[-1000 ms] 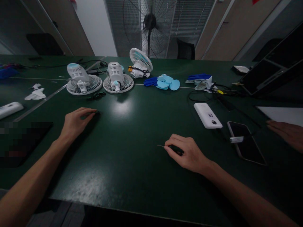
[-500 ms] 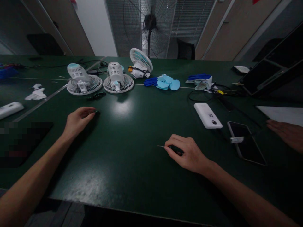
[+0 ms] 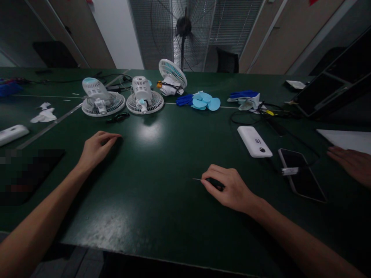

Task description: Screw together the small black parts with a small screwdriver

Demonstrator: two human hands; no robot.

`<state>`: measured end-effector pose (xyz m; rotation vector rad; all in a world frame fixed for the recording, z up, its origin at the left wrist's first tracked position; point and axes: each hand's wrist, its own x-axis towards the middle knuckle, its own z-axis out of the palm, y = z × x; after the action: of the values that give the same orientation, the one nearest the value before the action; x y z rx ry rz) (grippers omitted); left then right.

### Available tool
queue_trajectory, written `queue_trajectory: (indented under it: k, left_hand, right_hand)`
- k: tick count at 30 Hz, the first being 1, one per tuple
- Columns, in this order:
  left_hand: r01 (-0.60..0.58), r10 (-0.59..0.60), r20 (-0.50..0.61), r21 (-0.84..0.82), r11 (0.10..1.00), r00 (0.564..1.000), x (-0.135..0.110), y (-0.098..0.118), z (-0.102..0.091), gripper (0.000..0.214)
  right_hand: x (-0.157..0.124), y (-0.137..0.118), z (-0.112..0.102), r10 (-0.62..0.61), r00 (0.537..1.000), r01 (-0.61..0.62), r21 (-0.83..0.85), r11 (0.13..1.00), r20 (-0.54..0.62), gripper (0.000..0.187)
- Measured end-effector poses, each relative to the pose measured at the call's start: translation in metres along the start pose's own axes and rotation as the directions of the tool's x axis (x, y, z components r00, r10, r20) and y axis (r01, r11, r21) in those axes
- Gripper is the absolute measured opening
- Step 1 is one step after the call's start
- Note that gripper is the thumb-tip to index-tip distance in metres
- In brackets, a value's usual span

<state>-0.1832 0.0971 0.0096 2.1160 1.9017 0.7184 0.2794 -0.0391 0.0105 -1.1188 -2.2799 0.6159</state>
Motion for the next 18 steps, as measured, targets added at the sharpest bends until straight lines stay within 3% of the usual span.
queue_trajectory:
  k: [3,9,18]
  left_hand:
    - [0.056,-0.054,0.027,-0.068,0.996,0.998,0.001,0.001,-0.001,0.045]
    - [0.322,-0.297,0.126,-0.322,0.890,0.946,0.006,0.002,-0.005,0.050]
    - [0.354,-0.300,0.198,-0.364,0.861,0.933,0.019,-0.018,-0.007,0.059]
  right_hand:
    - [0.000,0.000,0.000,0.001,1.000,-0.001,0.001,1.000,0.002,0.017]
    - [0.000,0.000,0.000,-0.009,1.000,0.009,0.000,1.000,-0.009,0.016]
    - [0.001,0.001,0.002,-0.016,1.000,0.015,-0.021,1.000,-0.018,0.014]
